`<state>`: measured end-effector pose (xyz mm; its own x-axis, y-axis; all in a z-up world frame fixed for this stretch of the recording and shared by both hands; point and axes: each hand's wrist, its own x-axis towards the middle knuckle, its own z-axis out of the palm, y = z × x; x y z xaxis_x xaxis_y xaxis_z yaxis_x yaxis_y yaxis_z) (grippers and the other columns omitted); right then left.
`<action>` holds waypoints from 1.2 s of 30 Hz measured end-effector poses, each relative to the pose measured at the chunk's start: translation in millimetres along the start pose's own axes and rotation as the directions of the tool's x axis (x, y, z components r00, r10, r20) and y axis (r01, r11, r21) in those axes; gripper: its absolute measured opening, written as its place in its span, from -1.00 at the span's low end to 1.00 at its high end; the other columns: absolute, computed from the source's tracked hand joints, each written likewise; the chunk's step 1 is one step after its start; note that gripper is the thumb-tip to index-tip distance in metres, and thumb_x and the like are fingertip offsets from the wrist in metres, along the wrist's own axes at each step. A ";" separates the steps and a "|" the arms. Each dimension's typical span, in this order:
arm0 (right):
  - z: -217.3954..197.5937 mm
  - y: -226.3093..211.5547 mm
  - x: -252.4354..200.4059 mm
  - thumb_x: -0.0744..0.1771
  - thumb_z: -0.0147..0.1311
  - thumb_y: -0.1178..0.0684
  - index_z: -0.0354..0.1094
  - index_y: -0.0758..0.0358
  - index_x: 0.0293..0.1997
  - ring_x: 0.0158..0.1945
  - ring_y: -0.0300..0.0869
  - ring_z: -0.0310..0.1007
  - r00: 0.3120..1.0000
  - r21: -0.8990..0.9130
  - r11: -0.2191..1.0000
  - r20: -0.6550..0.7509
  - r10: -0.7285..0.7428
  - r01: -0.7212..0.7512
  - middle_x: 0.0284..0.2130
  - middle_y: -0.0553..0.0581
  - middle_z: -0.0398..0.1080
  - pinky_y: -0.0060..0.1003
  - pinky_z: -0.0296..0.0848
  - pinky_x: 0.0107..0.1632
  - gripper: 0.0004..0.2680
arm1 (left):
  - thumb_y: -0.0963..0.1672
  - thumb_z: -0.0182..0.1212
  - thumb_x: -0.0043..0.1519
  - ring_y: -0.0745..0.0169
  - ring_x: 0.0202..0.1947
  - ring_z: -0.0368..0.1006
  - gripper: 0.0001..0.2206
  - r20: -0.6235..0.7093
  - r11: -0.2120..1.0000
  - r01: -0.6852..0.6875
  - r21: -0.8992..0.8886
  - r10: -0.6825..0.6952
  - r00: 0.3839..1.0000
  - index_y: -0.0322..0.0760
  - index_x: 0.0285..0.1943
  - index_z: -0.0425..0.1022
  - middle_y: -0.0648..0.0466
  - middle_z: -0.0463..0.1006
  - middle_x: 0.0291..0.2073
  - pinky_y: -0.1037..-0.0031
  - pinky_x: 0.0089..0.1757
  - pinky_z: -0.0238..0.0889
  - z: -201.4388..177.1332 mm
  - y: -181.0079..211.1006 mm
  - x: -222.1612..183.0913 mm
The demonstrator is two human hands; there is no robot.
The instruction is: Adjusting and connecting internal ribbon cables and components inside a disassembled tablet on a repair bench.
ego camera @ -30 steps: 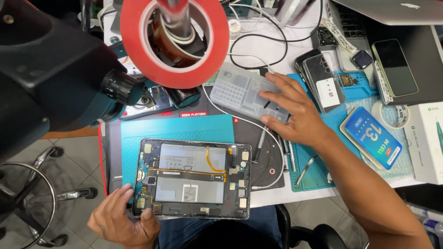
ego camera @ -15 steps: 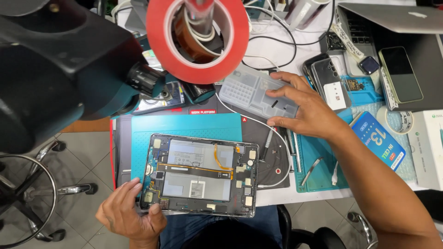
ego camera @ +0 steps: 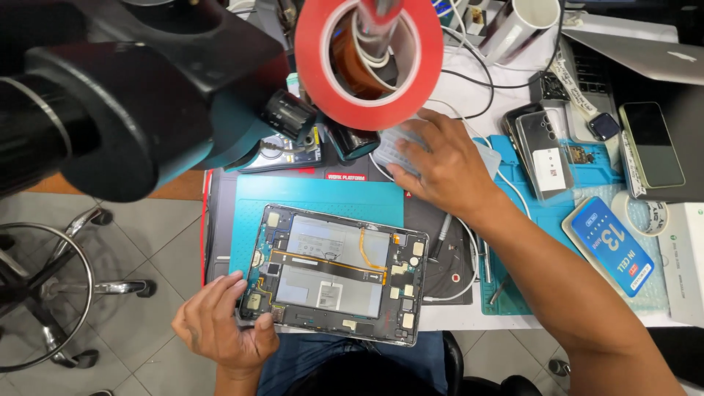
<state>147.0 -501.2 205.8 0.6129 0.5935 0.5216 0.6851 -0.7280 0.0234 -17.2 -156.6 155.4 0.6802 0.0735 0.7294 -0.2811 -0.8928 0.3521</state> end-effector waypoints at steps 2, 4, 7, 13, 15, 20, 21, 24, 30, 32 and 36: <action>0.5 -2.0 2.6 0.33 0.35 -0.04 0.41 0.29 -0.09 0.12 0.25 0.41 1.000 -0.024 1.000 0.026 0.002 -0.001 0.03 0.29 0.42 0.15 0.44 -0.06 -0.76 | 0.11 -0.20 0.37 0.00 -0.11 0.58 -0.51 0.002 1.000 0.004 0.005 -0.004 1.000 -0.30 -0.10 0.53 0.03 0.67 -0.13 0.25 0.06 0.15 -0.8 -1.1 -2.0; -1.1 -3.2 2.3 0.33 0.35 -0.04 0.41 0.28 -0.11 0.13 0.25 0.40 0.999 -0.057 0.998 0.053 0.014 -0.011 0.04 0.27 0.41 0.17 0.42 -0.08 -0.76 | 0.12 -0.20 0.36 0.01 -0.10 0.58 -0.50 0.007 1.000 0.003 -0.002 -0.003 1.000 -0.29 -0.10 0.54 0.05 0.67 -0.13 0.26 0.06 0.15 0.1 -1.4 -2.5; 1.2 -3.5 1.9 0.34 0.32 -0.02 0.39 0.30 -0.11 0.17 0.25 0.39 0.998 -0.097 0.995 0.066 -0.016 0.023 0.05 0.29 0.40 0.11 0.42 -0.04 -0.78 | 0.12 -0.20 0.36 -0.01 -0.10 0.58 -0.50 0.011 1.000 -0.002 0.003 0.002 1.000 -0.30 -0.10 0.54 0.04 0.67 -0.12 0.23 0.07 0.15 -0.8 -2.9 -3.4; 0.3 8.0 -4.2 0.44 0.05 0.09 0.37 0.48 0.00 0.07 0.15 0.52 0.996 0.138 0.987 -0.031 0.083 -0.078 -0.10 0.34 0.48 0.02 0.48 0.08 -0.82 | 0.12 -0.20 0.37 0.00 -0.10 0.59 -0.50 -0.021 1.000 0.000 -0.018 -0.001 1.000 -0.28 -0.08 0.54 0.05 0.67 -0.11 0.25 0.05 0.14 0.8 -2.8 -3.5; -7.7 12.3 -1.3 0.46 0.02 0.09 0.38 0.55 0.01 0.02 0.14 0.58 0.962 0.339 0.901 0.058 0.267 -0.271 -0.01 0.42 0.52 -0.05 0.57 0.06 -0.79 | 0.12 -0.19 0.36 0.00 -0.11 0.58 -0.50 -0.024 1.000 0.000 -0.020 -0.001 1.000 -0.28 -0.09 0.55 0.06 0.67 -0.12 0.25 0.06 0.14 0.0 -1.6 -2.4; -17.8 28.7 5.2 0.48 -0.07 -0.19 0.47 0.18 -0.09 -0.39 -0.34 0.21 0.811 0.447 0.686 0.196 0.551 -0.574 -0.42 -0.08 0.41 -0.35 0.20 -0.30 -0.72 | 0.11 -0.17 0.36 0.00 -0.11 0.59 -0.51 -0.029 1.000 -0.019 -0.020 0.018 0.999 -0.30 -0.09 0.55 0.04 0.68 -0.13 0.26 0.05 0.14 0.5 -3.3 -4.0; -18.9 28.9 9.0 0.47 -0.10 -0.26 0.46 0.18 -0.13 -0.29 -0.36 0.25 0.770 0.497 0.608 0.230 0.596 -0.619 -0.40 -0.12 0.37 -0.39 0.21 -0.23 -0.68 | 0.12 -0.17 0.36 0.00 -0.11 0.59 -0.51 -0.030 1.000 -0.018 -0.020 0.017 0.999 -0.31 -0.09 0.55 0.03 0.68 -0.13 0.26 0.06 0.13 0.8 -4.3 -4.9; -18.3 26.3 9.7 0.48 -0.10 -0.22 0.41 0.20 -0.19 -0.34 -0.36 0.13 0.767 0.551 0.572 0.219 0.604 -0.608 -0.46 -0.12 0.22 -0.40 0.15 -0.26 -0.69 | 0.12 -0.18 0.37 0.03 -0.11 0.58 -0.51 -0.027 1.000 -0.023 -0.018 0.022 0.999 -0.30 -0.10 0.55 0.05 0.68 -0.13 0.28 0.06 0.12 -0.3 -3.5 -3.1; -20.2 21.9 11.5 0.48 -0.14 -0.22 0.38 0.20 -0.23 -0.36 -0.35 0.08 0.765 0.570 0.558 0.216 0.606 -0.603 -0.48 -0.13 0.14 -0.41 0.12 -0.28 -0.68 | 0.12 -0.17 0.36 0.01 -0.10 0.59 -0.51 -0.016 1.000 -0.023 -0.014 0.023 1.000 -0.29 -0.09 0.56 0.06 0.67 -0.11 0.25 0.07 0.12 -0.7 -4.9 -5.8; -20.9 21.9 11.7 0.48 -0.15 -0.22 0.39 0.21 -0.22 -0.35 -0.35 0.09 0.762 0.572 0.553 0.217 0.610 -0.606 -0.46 -0.12 0.15 -0.41 0.12 -0.26 -0.67 | 0.12 -0.18 0.36 0.02 -0.11 0.59 -0.51 -0.021 1.000 -0.025 -0.012 0.024 0.999 -0.29 -0.10 0.55 0.06 0.68 -0.12 0.26 0.07 0.12 0.1 -4.7 -4.9; -21.6 23.0 11.4 0.49 -0.20 -0.21 0.39 0.21 -0.21 -0.38 -0.35 0.06 0.773 0.571 0.564 0.221 0.594 -0.596 -0.47 -0.11 0.13 -0.41 0.10 -0.29 -0.67 | 0.12 -0.20 0.37 0.03 -0.11 0.59 -0.51 -0.013 1.000 -0.024 -0.001 0.024 1.000 -0.28 -0.09 0.55 0.07 0.68 -0.12 0.27 0.07 0.12 0.0 -5.1 -5.4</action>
<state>161.2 -518.6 230.6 0.9681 0.1022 0.2288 0.2456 -0.5685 -0.7852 -19.4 -152.5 149.7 0.6642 0.0580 0.7453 -0.2977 -0.8940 0.3348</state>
